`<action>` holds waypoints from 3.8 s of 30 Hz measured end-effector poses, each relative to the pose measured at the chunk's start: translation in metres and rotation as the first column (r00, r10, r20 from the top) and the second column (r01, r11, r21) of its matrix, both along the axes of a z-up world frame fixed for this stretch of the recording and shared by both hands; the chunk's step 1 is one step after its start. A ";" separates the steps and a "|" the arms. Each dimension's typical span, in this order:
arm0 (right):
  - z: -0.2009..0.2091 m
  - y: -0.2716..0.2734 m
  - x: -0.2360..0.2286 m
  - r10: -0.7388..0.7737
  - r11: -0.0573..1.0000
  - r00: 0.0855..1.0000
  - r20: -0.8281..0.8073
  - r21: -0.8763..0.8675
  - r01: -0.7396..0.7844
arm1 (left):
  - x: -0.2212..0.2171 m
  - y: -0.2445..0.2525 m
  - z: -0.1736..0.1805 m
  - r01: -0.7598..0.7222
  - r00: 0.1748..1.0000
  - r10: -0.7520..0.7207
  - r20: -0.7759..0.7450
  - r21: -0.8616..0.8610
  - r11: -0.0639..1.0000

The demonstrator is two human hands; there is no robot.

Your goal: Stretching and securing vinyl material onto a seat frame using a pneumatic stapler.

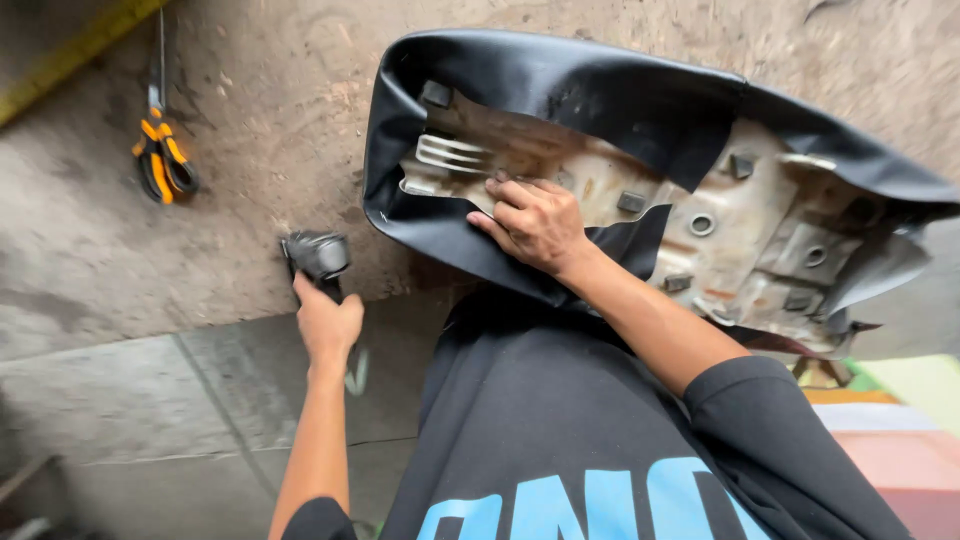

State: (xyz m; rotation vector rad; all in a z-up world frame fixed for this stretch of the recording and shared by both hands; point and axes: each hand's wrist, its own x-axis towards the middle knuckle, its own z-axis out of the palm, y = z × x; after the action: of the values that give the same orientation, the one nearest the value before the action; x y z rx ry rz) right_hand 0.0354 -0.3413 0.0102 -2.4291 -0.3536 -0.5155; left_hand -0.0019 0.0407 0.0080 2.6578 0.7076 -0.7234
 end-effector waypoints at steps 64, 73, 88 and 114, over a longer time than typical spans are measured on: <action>-0.021 -0.022 -0.001 -0.061 0.984 0.983 -0.176 0.154 0.089 | 0.118 -0.346 0.215 -0.298 0.643 0.197 -0.740 -0.005 0.954; 0.044 -0.082 -0.039 0.087 0.984 0.821 -0.564 -0.078 -0.158 | 0.051 -0.236 0.266 -0.257 0.801 0.118 -0.586 -0.160 0.953; 0.068 -0.079 -0.070 -0.039 0.990 0.402 -0.915 -0.089 -0.107 | -0.023 -0.126 0.192 -0.275 0.876 0.089 -0.473 -0.340 0.899; -0.018 -0.098 -0.084 0.113 0.989 0.989 -0.098 -0.083 -0.121 | -0.017 -0.160 0.229 -0.019 0.828 -0.173 -0.533 -0.335 0.942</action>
State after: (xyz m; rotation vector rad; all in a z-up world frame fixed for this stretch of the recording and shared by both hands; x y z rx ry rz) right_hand -0.0483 -0.4392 -0.0076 -2.4895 -0.4849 -0.3402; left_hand -0.0194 -0.1193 0.2369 2.1762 0.5428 -1.5332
